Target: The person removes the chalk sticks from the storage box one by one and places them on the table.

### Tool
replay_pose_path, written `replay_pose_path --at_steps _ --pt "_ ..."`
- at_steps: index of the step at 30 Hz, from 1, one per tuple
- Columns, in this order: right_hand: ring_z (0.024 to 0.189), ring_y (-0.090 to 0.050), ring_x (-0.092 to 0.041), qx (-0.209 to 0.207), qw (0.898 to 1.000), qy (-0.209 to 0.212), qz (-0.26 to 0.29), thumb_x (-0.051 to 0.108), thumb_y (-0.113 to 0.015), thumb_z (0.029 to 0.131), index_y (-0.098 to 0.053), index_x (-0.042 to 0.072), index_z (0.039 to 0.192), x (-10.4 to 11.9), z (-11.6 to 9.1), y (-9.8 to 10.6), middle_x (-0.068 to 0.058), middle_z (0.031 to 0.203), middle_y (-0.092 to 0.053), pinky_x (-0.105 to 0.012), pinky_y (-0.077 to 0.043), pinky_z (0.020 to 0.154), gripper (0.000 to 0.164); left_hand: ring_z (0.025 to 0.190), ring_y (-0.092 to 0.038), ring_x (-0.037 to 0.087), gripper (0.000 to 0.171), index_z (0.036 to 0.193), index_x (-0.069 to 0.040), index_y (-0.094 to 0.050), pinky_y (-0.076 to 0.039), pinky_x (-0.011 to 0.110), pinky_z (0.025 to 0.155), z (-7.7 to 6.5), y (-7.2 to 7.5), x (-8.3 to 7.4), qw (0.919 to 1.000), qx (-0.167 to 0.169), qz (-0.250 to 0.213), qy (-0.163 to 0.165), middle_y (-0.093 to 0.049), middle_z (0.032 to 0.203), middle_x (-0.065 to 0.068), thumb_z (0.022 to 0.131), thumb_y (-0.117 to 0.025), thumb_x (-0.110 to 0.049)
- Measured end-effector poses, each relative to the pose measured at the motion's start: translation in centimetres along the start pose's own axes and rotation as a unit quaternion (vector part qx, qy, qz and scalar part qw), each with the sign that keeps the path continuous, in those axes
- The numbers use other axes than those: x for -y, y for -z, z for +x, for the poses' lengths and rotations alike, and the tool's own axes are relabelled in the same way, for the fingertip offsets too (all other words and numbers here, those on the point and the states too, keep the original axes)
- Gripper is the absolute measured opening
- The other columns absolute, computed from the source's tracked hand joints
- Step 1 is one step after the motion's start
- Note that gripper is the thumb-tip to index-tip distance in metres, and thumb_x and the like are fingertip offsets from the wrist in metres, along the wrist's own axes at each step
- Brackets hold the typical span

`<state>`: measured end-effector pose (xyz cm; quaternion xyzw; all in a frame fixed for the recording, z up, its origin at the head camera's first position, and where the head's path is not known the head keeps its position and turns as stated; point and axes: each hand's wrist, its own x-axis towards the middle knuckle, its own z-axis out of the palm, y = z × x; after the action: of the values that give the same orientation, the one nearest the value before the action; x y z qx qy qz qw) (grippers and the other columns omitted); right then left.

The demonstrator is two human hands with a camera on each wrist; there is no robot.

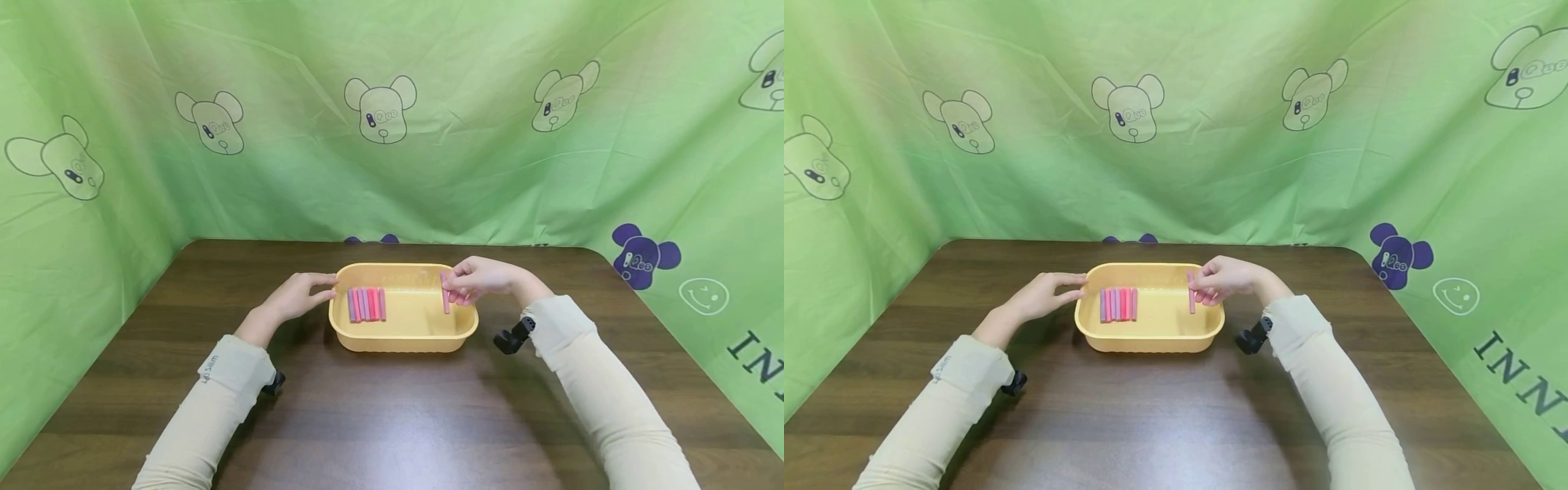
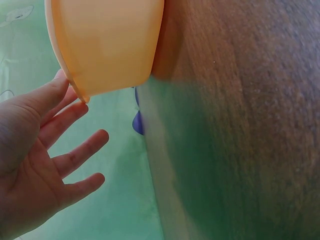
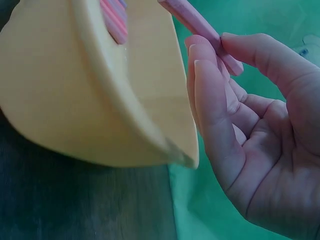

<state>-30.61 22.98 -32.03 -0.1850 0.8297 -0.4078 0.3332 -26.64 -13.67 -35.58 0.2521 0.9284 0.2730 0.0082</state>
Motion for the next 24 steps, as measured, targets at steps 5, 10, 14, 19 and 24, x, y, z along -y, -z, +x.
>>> replay_pose_path --at_steps 5,10,14,19,24 --pt "0.07 -0.061 -0.008 -0.021 1.0 0.0 0.012 0.021 -0.055 0.093 -0.064 0.003 0.088 -0.7 -1.0 0.5 0.001 0.075 -0.065 -0.026 -0.057 0.071 0.021 0.125 -0.051 0.032 0.04 0.126 -0.001 -0.058 -0.04 0.046 0.107 0.0 -0.1 0.1 1.0 0.001 0.002 -0.001 -0.058 0.13 0.016 0.092 -0.059 -0.02" --pt "0.071 -0.062 -0.008 -0.031 0.999 0.013 0.017 0.022 -0.055 0.093 -0.063 0.004 0.088 -1.5 -1.9 1.1 0.002 0.076 -0.066 -0.03 -0.058 0.074 0.021 0.125 -0.05 0.033 0.039 0.126 -0.001 -0.058 -0.039 0.047 0.107 0.0 -0.1 0.1 1.0 -0.002 -0.001 -0.002 -0.057 0.13 0.016 0.091 -0.06 -0.019" --pt "0.071 -0.063 -0.007 -0.033 0.999 0.022 0.021 0.022 -0.053 0.095 -0.064 0.005 0.089 -2.3 -2.4 1.6 0.002 0.075 -0.067 -0.033 -0.058 0.076 0.022 0.126 -0.05 0.032 0.039 0.126 -0.001 -0.058 -0.039 0.046 0.107 0.1 -0.1 0.1 1.0 -0.004 -0.002 -0.004 -0.058 0.13 0.016 0.091 -0.06 -0.02" --pt "0.072 -0.063 -0.006 -0.037 0.998 0.018 0.042 0.023 -0.053 0.095 -0.064 0.008 0.088 -3.5 -2.9 2.0 0.003 0.075 -0.067 -0.03 -0.058 0.075 0.02 0.126 -0.05 0.031 0.04 0.126 -0.002 -0.058 -0.039 0.046 0.108 0.1 0.0 0.0 1.0 -0.001 -0.004 0.001 -0.057 0.131 0.015 0.091 -0.06 -0.021" --pt "0.073 -0.063 -0.005 -0.026 0.998 0.02 0.058 0.022 -0.05 0.097 -0.064 0.009 0.087 -5.1 -3.2 2.5 0.003 0.078 -0.068 -0.029 -0.058 0.075 0.021 0.126 -0.05 0.032 0.04 0.126 -0.001 -0.058 -0.039 0.046 0.107 0.0 0.0 0.0 1.0 -0.002 -0.002 -0.002 -0.057 0.131 0.015 0.091 -0.059 -0.02"
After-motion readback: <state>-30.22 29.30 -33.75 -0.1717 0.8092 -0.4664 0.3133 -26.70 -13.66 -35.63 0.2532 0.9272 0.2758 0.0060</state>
